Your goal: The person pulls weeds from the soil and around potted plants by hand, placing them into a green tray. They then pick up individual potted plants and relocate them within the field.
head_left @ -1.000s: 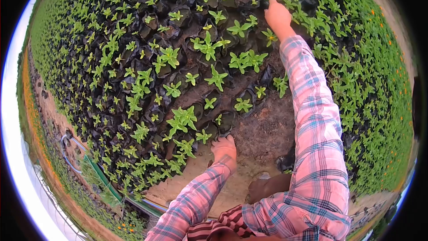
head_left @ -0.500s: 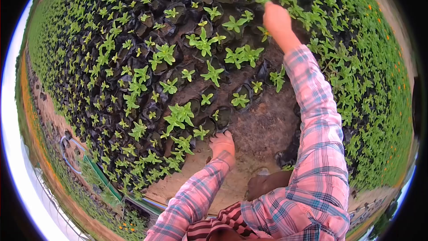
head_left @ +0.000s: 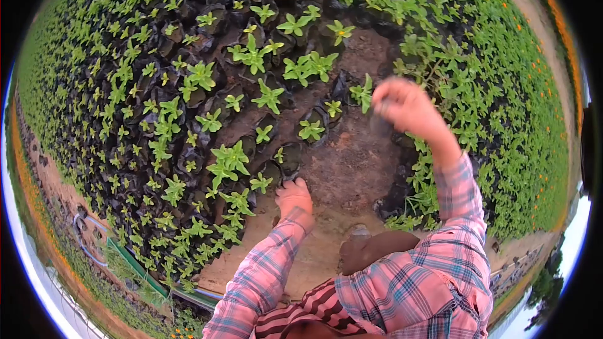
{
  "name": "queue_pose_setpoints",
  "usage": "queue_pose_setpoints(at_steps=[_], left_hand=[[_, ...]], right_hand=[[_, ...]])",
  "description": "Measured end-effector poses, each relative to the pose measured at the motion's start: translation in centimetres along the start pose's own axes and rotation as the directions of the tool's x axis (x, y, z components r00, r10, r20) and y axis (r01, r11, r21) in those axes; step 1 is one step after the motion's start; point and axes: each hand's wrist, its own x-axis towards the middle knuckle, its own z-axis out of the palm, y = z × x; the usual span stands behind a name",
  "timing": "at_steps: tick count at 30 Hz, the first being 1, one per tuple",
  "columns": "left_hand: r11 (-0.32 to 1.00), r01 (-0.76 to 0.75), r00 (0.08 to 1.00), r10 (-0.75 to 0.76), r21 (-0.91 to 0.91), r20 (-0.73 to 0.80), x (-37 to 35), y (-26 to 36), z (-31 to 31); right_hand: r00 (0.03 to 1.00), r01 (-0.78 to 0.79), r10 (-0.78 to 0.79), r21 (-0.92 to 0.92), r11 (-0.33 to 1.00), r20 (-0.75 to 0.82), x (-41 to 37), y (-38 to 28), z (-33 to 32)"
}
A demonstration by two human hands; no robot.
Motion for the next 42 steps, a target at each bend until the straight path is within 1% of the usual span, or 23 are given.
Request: queue_pose_setpoints(at_steps=[1, 3, 4, 5, 6, 7, 8, 9, 11, 12, 14, 18, 19, 22, 24, 26, 30, 32, 34, 35, 37, 41, 42], left_hand=[[1.0, -0.004, 1.0, 0.004, 0.008, 0.001, 0.0, 0.0, 0.0], [1.0, -0.012, 1.0, 0.012, 0.001, -0.006, 0.0, -0.1, 0.2], [1.0, -0.005, 1.0, 0.005, -0.001, -0.014, 0.0, 0.0, 0.2], [1.0, -0.004, 1.0, 0.004, 0.002, -0.007, -0.1, 0.1, 0.3], [1.0, -0.012, 1.0, 0.012, 0.003, -0.002, -0.3, 0.0, 0.1], [1.0, -0.023, 1.0, 0.023, 0.006, -0.009, -0.2, -0.1, -0.1], [1.0, -0.026, 0.999, 0.026, 0.017, -0.019, 0.1, -0.2, 0.0], [1.0, -0.014, 1.0, 0.014, 0.015, -0.01, 0.2, -0.1, 0.4], [1.0, 0.001, 1.0, -0.001, 0.022, -0.006, 0.3, -0.1, 0.4], [1.0, -0.005, 1.0, 0.005, 0.018, 0.0, 0.3, -0.1, 0.2], [1.0, -0.007, 1.0, 0.007, 0.014, 0.016, 0.0, -0.2, 0.2], [1.0, -0.013, 1.0, 0.013, -0.001, 0.01, 0.0, -0.2, 0.3], [1.0, -0.008, 1.0, 0.008, -0.005, 0.01, 0.0, -0.2, 0.3], [1.0, -0.016, 1.0, 0.016, 0.004, 0.023, 0.0, -0.1, 0.0], [1.0, -0.013, 1.0, 0.013, 0.008, 0.003, -0.2, -0.2, 0.4], [1.0, -0.004, 1.0, 0.004, 0.011, -0.021, 0.0, -0.1, 0.4], [0.999, -0.009, 1.0, 0.008, 0.039, 0.015, 0.0, -0.1, 0.1], [0.999, -0.019, 1.0, 0.019, 0.035, -0.004, 0.0, 0.0, 0.2], [0.999, -0.002, 1.0, 0.002, 0.033, 0.002, 0.0, 0.0, 0.4], [0.999, -0.004, 1.0, 0.004, 0.035, -0.008, 0.1, 0.0, 0.3], [1.0, -0.013, 0.999, 0.014, 0.01, -0.05, 0.0, -0.1, 0.2], [0.999, -0.017, 0.998, 0.016, 0.029, 0.056, 0.1, 0.1, -0.4], [1.0, -0.013, 0.999, 0.012, 0.026, 0.05, 0.3, 0.1, -0.4]], right_hand=[[0.97, -0.161, 0.17, -0.065, 0.985, 0.173, -1.4, -0.6, 0.8], [0.801, -0.378, 0.439, -0.224, 0.898, 0.408, -2.4, -0.2, 1.6], [0.922, -0.27, 0.301, -0.154, 0.95, 0.242, -1.6, 0.7, 1.7], [0.987, -0.146, 0.153, -0.1, 0.984, 0.059, -0.2, 1.3, 1.4], [0.976, -0.115, 0.084, -0.149, 0.982, -0.201, 2.2, 1.6, 0.3], [0.935, -0.067, -0.05, -0.313, 0.947, -0.351, 4.6, 1.6, -1.3], [0.818, 0.065, -0.463, -0.746, 0.663, -0.341, 7.7, 4.3, -3.7], [0.784, -0.041, -0.499, -0.833, 0.552, -0.369, 9.5, 3.6, -4.2], [0.802, -0.165, -0.425, -0.84, 0.517, -0.419, 13.4, 5.6, -5.5], [0.801, -0.164, -0.424, -0.836, 0.524, -0.423, 14.8, 6.3, -5.9], [0.853, -0.155, -0.394, -0.888, 0.434, -0.341, 16.6, 7.8, -6.3], [0.802, -0.052, -0.5, -0.872, 0.487, -0.327, 17.0, 9.1, -7.9], [0.812, -0.041, -0.476, -0.845, 0.533, -0.339, 15.9, 8.0, -8.0], [0.797, 0.07, -0.534, -0.835, 0.546, -0.282, 12.9, 6.2, -7.7], [0.813, 0.073, -0.528, -0.856, 0.511, -0.245, 11.2, 4.9, -7.7], [0.822, 0.13, -0.563, -0.932, 0.339, -0.09, 10.2, 3.5, -7.6], [0.842, 0.211, -0.537, -0.948, 0.238, 0.052, 11.0, 2.7, -7.8], [0.865, 0.251, -0.492, -0.936, 0.247, 0.102, 12.9, 3.5, -7.5], [0.772, 0.423, -0.577, -0.893, 0.153, 0.266, 16.2, 7.4, -7.5], [0.769, 0.419, -0.582, -0.895, 0.149, 0.263, 16.5, 7.2, -7.5], [0.849, 0.327, -0.516, -0.877, 0.353, 0.109, 17.0, 7.4, -6.9], [0.87, 0.284, -0.486, -0.892, 0.351, 0.085, 17.0, 8.2, -7.6], [0.823, 0.231, -0.566, -0.884, 0.406, -0.044, 16.8, 8.2, -7.7]])
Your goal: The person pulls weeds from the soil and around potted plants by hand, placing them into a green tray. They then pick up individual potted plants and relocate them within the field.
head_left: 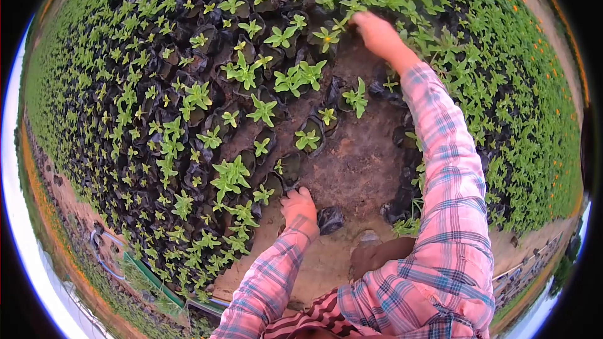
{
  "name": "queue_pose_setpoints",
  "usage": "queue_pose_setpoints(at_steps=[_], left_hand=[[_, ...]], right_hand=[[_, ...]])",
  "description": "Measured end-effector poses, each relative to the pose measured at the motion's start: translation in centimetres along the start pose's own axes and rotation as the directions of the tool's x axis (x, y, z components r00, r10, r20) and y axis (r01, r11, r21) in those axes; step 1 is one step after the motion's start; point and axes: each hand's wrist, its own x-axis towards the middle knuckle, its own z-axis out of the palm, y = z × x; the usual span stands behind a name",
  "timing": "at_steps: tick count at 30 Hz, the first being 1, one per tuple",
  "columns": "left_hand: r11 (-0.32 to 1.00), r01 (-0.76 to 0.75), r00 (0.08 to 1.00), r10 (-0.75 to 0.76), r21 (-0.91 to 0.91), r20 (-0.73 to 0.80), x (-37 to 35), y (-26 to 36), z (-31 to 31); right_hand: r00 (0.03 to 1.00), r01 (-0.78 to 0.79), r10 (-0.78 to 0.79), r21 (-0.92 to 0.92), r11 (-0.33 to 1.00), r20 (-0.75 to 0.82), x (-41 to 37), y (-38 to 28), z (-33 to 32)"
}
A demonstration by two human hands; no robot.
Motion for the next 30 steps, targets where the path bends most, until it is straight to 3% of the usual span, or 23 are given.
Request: queue_pose_setpoints(at_steps=[2, 5, 10, 13, 16, 18, 19, 22, 23, 24, 26, 27, 30], left_hand=[[1.0, 0.015, 1.0, -0.015, -0.006, 0.009, -0.3, -0.1, 0.3], [1.0, -0.01, 1.0, 0.01, 0.002, 0.013, -0.4, -0.1, -0.2], [1.0, 0.01, 1.0, -0.01, 0.017, 0.012, -0.4, 0.0, -0.2], [0.999, 0.016, 1.0, -0.015, 0.029, -0.016, -0.3, 0.0, 0.2], [0.999, 0.017, 1.0, -0.016, 0.03, -0.013, -0.3, 0.0, 0.2], [1.0, 0.014, 1.0, -0.014, 0.022, -0.012, -0.4, 0.0, 0.3], [1.0, 0.009, 1.0, -0.009, 0.017, -0.021, -0.4, -0.1, 0.2], [0.999, -0.013, 0.997, 0.016, 0.044, -0.077, -0.5, 0.0, -0.2], [0.999, -0.018, 0.997, 0.021, 0.041, -0.075, -0.5, 0.1, -0.2], [0.999, -0.015, 0.997, 0.018, 0.046, -0.079, -0.5, 0.0, -0.1], [0.999, -0.018, 0.997, 0.023, 0.051, -0.08, -0.4, 0.0, 0.0], [0.999, -0.012, 0.996, 0.016, 0.048, -0.086, -0.4, 0.0, 0.2], [0.999, -0.019, 0.994, 0.024, 0.048, -0.108, -0.4, 0.0, 0.4]], right_hand=[[0.954, -0.165, 0.177, 0.069, 0.984, -0.241, -0.2, 0.3, -0.1], [0.894, -0.401, 0.365, -0.098, 0.911, -0.26, 0.3, 0.4, -0.7], [0.918, -0.383, 0.343, -0.231, 0.894, -0.197, 1.8, 3.2, 0.9], [0.958, -0.283, 0.255, -0.295, 0.913, -0.13, 1.9, 4.1, 0.7], [0.923, -0.369, 0.333, -0.191, 0.91, -0.194, 1.7, 4.2, -0.7], [0.89, -0.256, 0.194, -0.1, 0.961, -0.412, 0.2, 3.8, -1.8], [0.872, -0.337, 0.352, 0.106, 0.936, -0.339, -0.3, 3.2, -2.7], [0.896, -0.257, 0.325, 0.246, 0.935, -0.301, -2.7, 0.2, -6.4], [0.936, -0.13, 0.104, -0.053, 0.99, -0.337, -3.5, -1.3, -8.1], [0.935, -0.132, 0.106, -0.057, 0.99, -0.338, -4.0, -1.3, -8.1], [0.987, 0.053, -0.069, -0.114, 0.992, -0.142, -5.2, -1.2, -7.6], [0.996, 0.072, -0.075, -0.058, 0.996, -0.042, -5.6, -2.8, -7.8], [0.957, 0.223, -0.199, -0.099, 0.97, 0.212, -6.0, -3.0, -4.4]])
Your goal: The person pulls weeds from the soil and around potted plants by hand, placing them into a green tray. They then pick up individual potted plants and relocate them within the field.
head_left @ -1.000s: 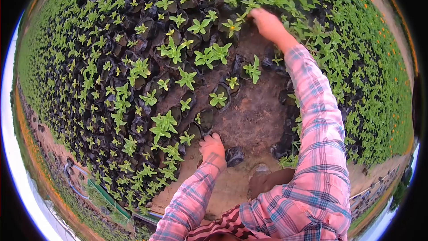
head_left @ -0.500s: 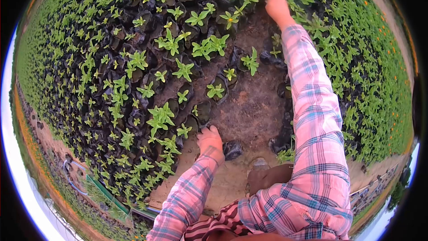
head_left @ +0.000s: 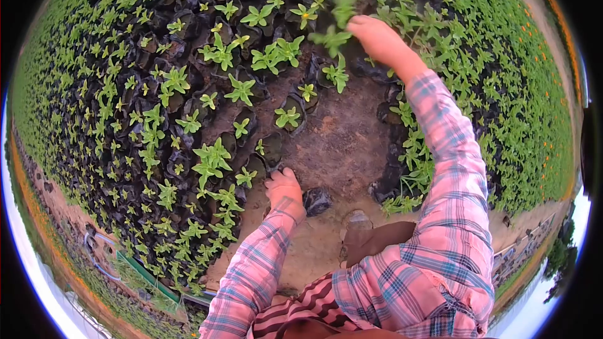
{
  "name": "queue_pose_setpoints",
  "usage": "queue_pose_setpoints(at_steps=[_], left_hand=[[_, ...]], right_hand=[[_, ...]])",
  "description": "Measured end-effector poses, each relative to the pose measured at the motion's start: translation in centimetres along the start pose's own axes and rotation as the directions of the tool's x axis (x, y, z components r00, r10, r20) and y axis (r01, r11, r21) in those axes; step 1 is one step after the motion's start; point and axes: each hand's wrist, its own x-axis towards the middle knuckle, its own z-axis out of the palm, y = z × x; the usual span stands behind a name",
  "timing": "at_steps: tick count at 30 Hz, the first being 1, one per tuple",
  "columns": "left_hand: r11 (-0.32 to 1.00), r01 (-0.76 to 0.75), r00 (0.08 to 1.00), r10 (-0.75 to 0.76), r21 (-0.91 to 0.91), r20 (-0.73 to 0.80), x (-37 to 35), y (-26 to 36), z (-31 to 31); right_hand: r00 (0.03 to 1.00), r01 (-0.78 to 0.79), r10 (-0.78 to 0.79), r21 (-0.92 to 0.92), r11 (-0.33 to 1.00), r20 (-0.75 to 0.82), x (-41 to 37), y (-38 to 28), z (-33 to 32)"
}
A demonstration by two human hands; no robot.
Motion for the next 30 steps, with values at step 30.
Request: queue_pose_setpoints(at_steps=[30], left_hand=[[0.997, 0.046, 0.998, -0.044, -0.065, 0.039, 0.4, -0.1, 0.2]], right_hand=[[0.912, -0.381, 0.384, 0.051, 0.923, -0.143, -7.7, -7.8, -2.2]])
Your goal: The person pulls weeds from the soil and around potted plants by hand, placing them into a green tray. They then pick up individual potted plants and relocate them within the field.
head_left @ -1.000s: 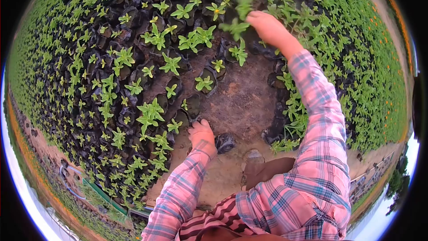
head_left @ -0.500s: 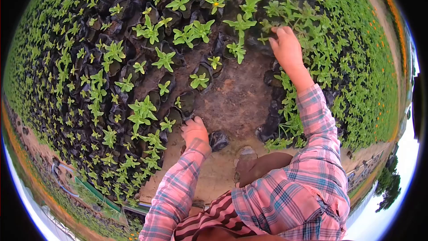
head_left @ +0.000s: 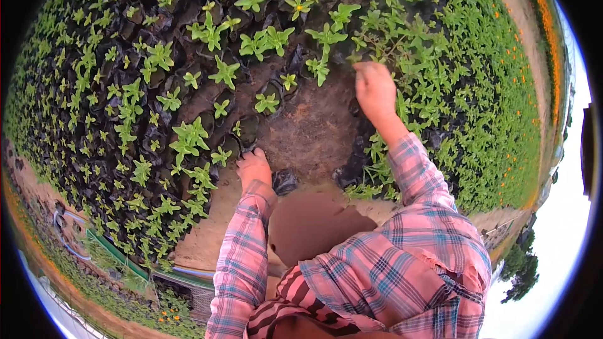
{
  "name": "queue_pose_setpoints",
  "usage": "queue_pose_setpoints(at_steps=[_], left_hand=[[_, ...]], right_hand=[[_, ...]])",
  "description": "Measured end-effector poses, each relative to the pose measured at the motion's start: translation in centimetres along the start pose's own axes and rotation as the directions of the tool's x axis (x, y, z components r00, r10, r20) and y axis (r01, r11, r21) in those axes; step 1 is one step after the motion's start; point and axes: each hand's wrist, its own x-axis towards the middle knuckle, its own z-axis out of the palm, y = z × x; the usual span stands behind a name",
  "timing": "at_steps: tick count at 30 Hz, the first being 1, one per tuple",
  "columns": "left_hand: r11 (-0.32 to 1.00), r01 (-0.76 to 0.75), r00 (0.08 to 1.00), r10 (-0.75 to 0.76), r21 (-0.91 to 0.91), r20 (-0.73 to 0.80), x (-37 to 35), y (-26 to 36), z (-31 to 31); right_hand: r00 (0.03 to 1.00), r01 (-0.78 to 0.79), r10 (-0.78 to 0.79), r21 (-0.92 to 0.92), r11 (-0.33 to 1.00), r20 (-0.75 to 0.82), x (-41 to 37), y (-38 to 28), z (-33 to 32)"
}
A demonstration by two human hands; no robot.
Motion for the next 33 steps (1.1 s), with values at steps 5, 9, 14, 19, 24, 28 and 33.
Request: queue_pose_setpoints(at_steps=[5, 9, 14, 19, 24, 28, 33], left_hand=[[0.997, 0.02, 1.0, -0.019, 0.08, -0.011, 0.6, 0.4, -0.5], [0.999, 0.028, 0.999, -0.027, 0.028, -0.026, 0.3, 0.4, 0.1], [0.999, 0.024, 0.997, -0.021, -0.043, 0.076, 0.6, -0.2, -1.3], [0.904, -0.314, 0.949, 0.309, -0.291, -0.063, -0.7, -4.5, 0.0], [0.689, -0.247, 0.886, 0.445, -0.682, 0.128, -3.8, -10.5, -2.1], [0.425, -0.217, 0.878, 0.479, -0.879, 0.014, -6.2, -14.2, -4.1], [-0.491, 0.24, 0.862, 0.504, -0.837, -0.048, -8.5, -16.6, -7.8]], right_hand=[[0.98, -0.178, 0.182, 0.057, 0.982, -0.08, 2.1, 6.8, -2.5], [0.972, -0.096, 0.126, -0.157, 0.983, 0.197, 1.8, 10.3, -0.8], [0.931, 0.009, 0.132, -0.383, 0.924, 0.341, 1.4, 9.2, -1.0], [0.967, -0.142, 0.209, -0.37, 0.918, 0.147, -0.4, 6.0, -1.7], [0.974, -0.217, 0.228, -0.305, 0.927, -0.001, 0.0, 1.0, -6.9], [0.997, -0.052, 0.055, -0.066, 0.997, 0.055, -0.1, -6.1, -11.6], [0.878, 0.404, -0.435, 0.177, 0.897, 0.2, -0.5, -19.4, -12.7]])
